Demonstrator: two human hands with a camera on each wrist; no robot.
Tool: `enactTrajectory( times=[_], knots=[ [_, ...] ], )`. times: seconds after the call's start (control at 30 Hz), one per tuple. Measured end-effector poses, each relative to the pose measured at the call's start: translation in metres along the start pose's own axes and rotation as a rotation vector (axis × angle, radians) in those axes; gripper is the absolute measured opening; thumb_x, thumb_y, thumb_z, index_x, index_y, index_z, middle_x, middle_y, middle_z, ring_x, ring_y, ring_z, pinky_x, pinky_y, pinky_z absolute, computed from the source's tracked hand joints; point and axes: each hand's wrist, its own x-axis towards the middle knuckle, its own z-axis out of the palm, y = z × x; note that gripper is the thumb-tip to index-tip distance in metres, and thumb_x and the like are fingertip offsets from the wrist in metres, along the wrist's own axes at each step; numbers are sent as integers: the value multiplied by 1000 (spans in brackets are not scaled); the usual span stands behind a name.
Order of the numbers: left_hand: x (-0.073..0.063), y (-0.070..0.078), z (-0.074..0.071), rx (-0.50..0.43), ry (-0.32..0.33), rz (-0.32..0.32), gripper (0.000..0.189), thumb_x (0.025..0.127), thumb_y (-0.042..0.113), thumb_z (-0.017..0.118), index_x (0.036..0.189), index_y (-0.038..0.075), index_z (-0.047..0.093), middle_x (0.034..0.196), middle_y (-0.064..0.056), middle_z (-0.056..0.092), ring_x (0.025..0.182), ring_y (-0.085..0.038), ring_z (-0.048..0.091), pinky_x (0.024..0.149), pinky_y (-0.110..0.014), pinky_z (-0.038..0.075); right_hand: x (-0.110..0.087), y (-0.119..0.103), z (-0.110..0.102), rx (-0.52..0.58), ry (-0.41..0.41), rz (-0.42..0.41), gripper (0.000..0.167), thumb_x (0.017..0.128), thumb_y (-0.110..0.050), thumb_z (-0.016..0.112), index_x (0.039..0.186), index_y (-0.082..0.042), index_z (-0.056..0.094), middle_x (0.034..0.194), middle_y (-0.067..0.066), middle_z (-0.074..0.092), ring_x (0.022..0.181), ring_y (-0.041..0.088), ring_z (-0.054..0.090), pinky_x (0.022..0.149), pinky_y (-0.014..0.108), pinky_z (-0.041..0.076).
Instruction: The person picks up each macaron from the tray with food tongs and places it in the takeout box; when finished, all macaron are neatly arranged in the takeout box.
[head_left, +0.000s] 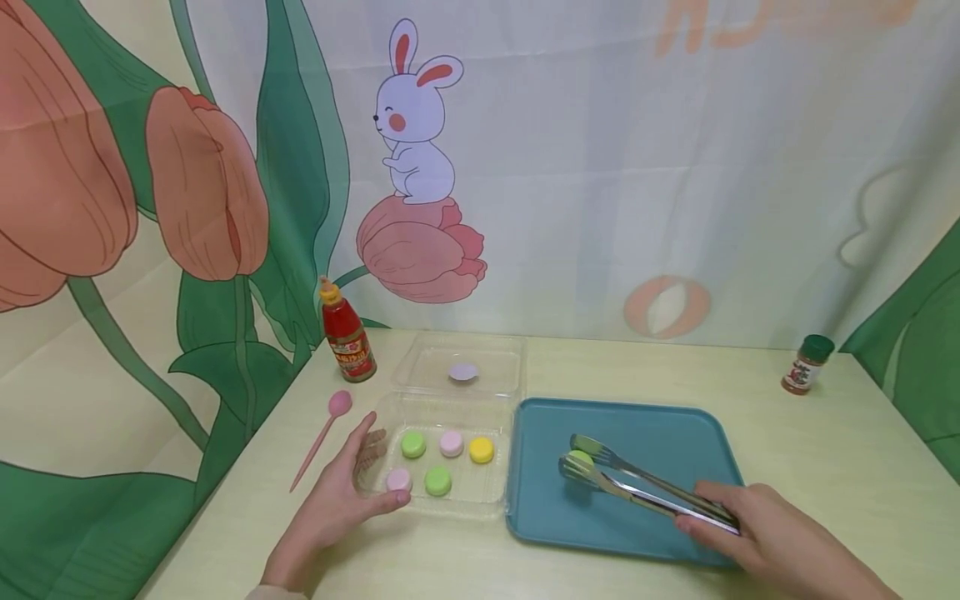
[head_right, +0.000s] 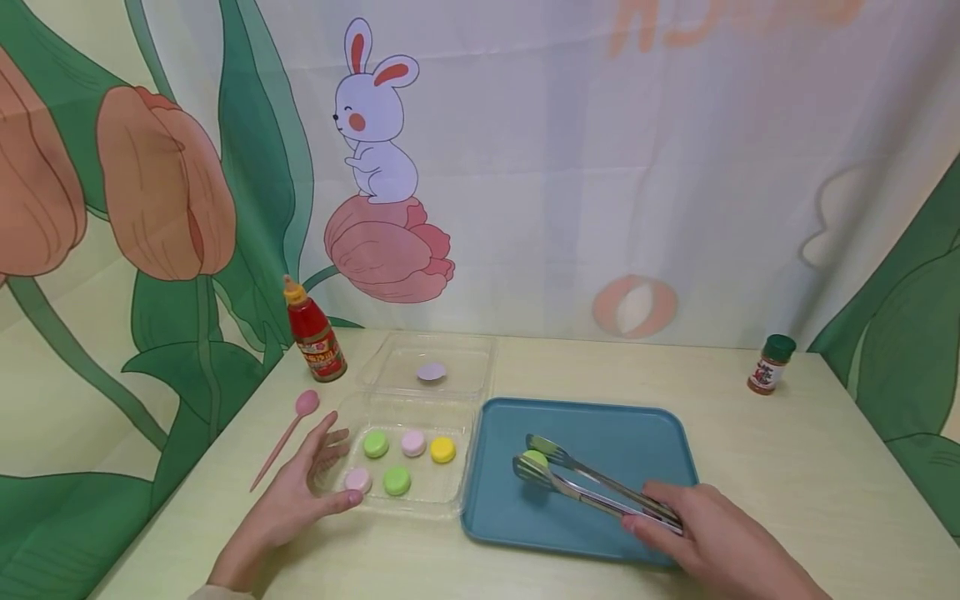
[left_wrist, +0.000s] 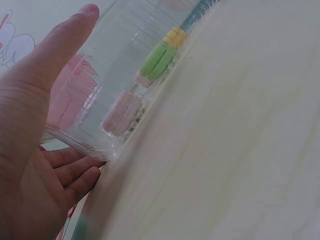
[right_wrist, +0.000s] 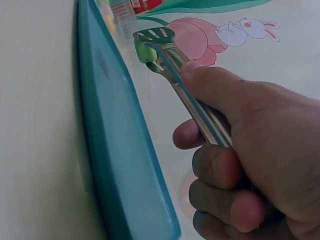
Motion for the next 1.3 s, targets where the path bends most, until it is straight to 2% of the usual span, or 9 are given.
enactTrajectory(
  times=[0.17, 0.43, 0.77, 1.0, 1.3],
  knots=[
    [0, 0, 0, 5, 1, -1, 130, 83, 45, 100, 179, 24, 15, 177, -14, 42, 163, -39, 41, 134, -66, 27, 7, -6, -5, 7, 51, -50, 19, 112, -35, 69, 98, -26, 62, 71, -21, 42, 61, -4, 40, 52, 20, 38],
    [0, -1, 0, 3, 1, -3, 129, 83, 46, 100, 179, 25, 16, 177, -14, 42, 164, -39, 40, 134, -66, 26, 30, -30, -14, 12, 60, -129, 20, 113, -38, 68, 97, -29, 61, 68, -22, 43, 58, -5, 39, 51, 19, 37],
    [0, -1, -1, -6, -1, 3, 129, 83, 45, 100, 179, 25, 16, 177, -14, 42, 162, -39, 42, 133, -67, 28, 61, -59, -13, -23, 16, -162, 31, 113, -48, 64, 91, -28, 58, 68, -19, 46, 57, -3, 39, 54, 21, 37],
    [1, -3, -1, -14, -1, 12, 129, 83, 44, 100, 179, 24, 16, 176, -15, 43, 161, -40, 44, 133, -67, 28, 77, -67, -7, 4, -40, -193, 34, 114, -49, 63, 91, -24, 58, 67, -15, 40, 55, -1, 31, 53, 23, 30],
    [0, -4, 0, -5, -3, 28, 127, 84, 43, 99, 179, 25, 16, 175, -16, 44, 161, -40, 45, 133, -67, 28, 89, -74, 1, -8, -99, -216, 34, 113, -52, 63, 89, -28, 61, 66, -17, 43, 56, -1, 35, 55, 23, 33]
  ],
)
